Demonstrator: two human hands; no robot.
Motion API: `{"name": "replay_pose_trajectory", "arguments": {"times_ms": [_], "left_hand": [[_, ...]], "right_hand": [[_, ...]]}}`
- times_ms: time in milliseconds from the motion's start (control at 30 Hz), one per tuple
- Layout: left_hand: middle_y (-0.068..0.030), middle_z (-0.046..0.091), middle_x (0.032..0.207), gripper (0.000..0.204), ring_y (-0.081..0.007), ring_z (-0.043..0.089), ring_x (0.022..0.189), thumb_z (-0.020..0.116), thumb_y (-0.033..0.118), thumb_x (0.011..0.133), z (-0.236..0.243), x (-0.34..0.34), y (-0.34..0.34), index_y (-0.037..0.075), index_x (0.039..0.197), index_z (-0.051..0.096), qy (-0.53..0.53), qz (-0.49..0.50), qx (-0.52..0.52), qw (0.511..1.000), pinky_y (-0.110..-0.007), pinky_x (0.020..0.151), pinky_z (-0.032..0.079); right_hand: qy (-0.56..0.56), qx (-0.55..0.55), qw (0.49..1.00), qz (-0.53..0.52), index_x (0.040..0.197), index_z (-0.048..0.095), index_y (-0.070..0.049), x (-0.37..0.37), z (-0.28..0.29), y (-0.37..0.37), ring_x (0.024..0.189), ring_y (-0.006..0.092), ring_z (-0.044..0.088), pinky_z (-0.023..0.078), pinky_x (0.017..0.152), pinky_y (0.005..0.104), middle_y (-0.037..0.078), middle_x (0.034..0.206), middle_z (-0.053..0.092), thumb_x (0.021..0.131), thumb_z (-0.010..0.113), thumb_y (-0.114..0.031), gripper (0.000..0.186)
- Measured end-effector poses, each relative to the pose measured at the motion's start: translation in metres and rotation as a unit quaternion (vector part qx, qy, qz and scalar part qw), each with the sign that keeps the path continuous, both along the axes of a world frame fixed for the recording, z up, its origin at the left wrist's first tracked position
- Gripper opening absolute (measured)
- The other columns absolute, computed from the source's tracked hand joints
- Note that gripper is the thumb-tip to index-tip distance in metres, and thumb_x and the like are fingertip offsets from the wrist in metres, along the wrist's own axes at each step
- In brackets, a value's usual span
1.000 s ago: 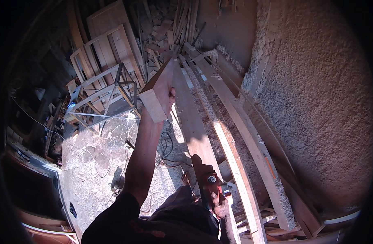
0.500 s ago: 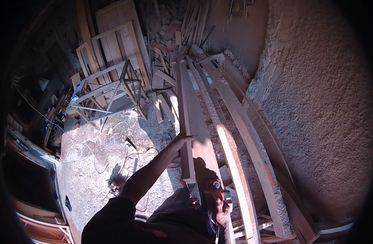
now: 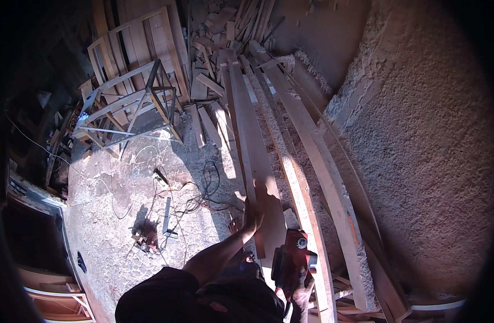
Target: The person uses a circular saw to cut a long wooden plank into smaller pieces. They position the wood, make cuts, and handle the resulting pieces in a cluttered workshop.
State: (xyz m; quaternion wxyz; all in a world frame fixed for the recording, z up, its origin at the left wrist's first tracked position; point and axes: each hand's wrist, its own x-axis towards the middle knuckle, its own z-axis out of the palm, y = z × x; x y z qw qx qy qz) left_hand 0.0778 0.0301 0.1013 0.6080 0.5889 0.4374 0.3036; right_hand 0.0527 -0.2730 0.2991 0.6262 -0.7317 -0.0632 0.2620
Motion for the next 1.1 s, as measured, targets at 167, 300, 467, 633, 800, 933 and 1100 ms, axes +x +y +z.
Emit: {"name": "replay_pose_trajectory", "arguments": {"times_ms": [167, 300, 467, 633, 800, 933, 1100], "left_hand": [[-0.0221, 0.054, 0.126, 0.068, -0.0409, 0.054, 0.124, 0.063, 0.013, 0.085, 0.067, 0.062, 0.026, 0.002, 0.147, 0.036, 0.060, -0.032, 0.028, 0.997, -0.050, 0.106, 0.044], [-0.0295, 0.044, 0.138, 0.077, -0.0468, 0.041, 0.136, 0.067, 0.021, 0.086, 0.038, 0.072, 0.088, -0.006, 0.149, 0.031, 0.114, -0.027, 0.074, 0.990, -0.053, 0.117, 0.033], [-0.0284, 0.024, 0.163, 0.111, -0.0413, 0.024, 0.152, 0.072, 0.054, 0.087, 0.041, 0.039, 0.090, -0.004, 0.161, 0.012, 0.008, -0.029, -0.085, 0.996, -0.048, 0.124, 0.024], [-0.0218, 0.014, 0.168, 0.120, -0.0341, 0.025, 0.154, 0.069, 0.064, 0.089, 0.121, -0.026, 0.027, 0.007, 0.164, -0.005, 0.057, -0.088, -0.274, 0.956, -0.049, 0.121, 0.031], [-0.0264, 0.031, 0.160, 0.125, -0.0341, 0.047, 0.139, 0.084, 0.038, 0.085, 0.152, -0.067, -0.015, 0.007, 0.164, -0.008, -0.063, -0.127, -0.316, 0.938, -0.049, 0.106, 0.048], [-0.0267, 0.029, 0.161, 0.129, -0.0357, 0.041, 0.143, 0.085, 0.045, 0.078, 0.134, -0.067, -0.017, 0.006, 0.164, -0.004, 0.004, -0.092, -0.240, 0.966, -0.049, 0.111, 0.042], [-0.0270, 0.027, 0.163, 0.136, -0.0376, 0.033, 0.148, 0.087, 0.054, 0.070, 0.125, -0.062, -0.018, 0.004, 0.163, 0.002, 0.126, -0.079, -0.163, 0.975, -0.049, 0.117, 0.034]], "right_hand": [[-0.075, -0.085, 0.994, 0.004, 0.122, 0.065, -0.001, -0.002, 0.031, 0.014, 0.083, 0.0191, 0.068, 0.052, 0.071, 0.0329, 0.010, 0.096, 0.070, 0.106, 0.046, -0.055, 0.060], [-0.014, -0.054, 0.997, 0.046, 0.091, 0.064, -0.003, -0.001, 0.053, 0.044, 0.059, 0.0075, 0.052, 0.041, 0.054, 0.0290, -0.001, 0.061, 0.053, 0.106, 0.052, -0.047, 0.048], [-0.136, -0.075, 0.980, 0.128, 0.097, 0.064, 0.000, -0.003, 0.044, 0.059, 0.053, 0.0116, 0.059, 0.045, 0.050, 0.0310, 0.003, 0.059, 0.058, 0.102, 0.053, -0.057, 0.058], [-0.070, -0.100, 0.982, 0.147, 0.120, 0.064, 0.004, -0.003, 0.026, 0.073, 0.057, 0.0186, 0.068, 0.050, 0.051, 0.0360, 0.009, 0.061, 0.063, 0.100, 0.054, -0.061, 0.068], [-0.006, -0.070, 0.986, 0.149, 0.118, 0.063, 0.002, -0.011, 0.002, 0.089, 0.055, 0.0053, 0.054, 0.042, 0.050, 0.0249, -0.001, 0.062, 0.056, 0.105, 0.057, -0.046, 0.050], [-0.008, -0.104, 0.975, 0.194, 0.127, 0.062, -0.001, -0.005, 0.010, 0.101, 0.062, 0.0253, 0.072, 0.052, 0.054, 0.0394, 0.015, 0.065, 0.066, 0.101, 0.053, -0.059, 0.064], [0.021, -0.061, 0.981, 0.181, 0.123, 0.062, -0.002, -0.003, 0.021, 0.105, 0.060, 0.0127, 0.064, 0.048, 0.052, 0.0310, 0.006, 0.067, 0.064, 0.104, 0.054, -0.053, 0.055]]}}
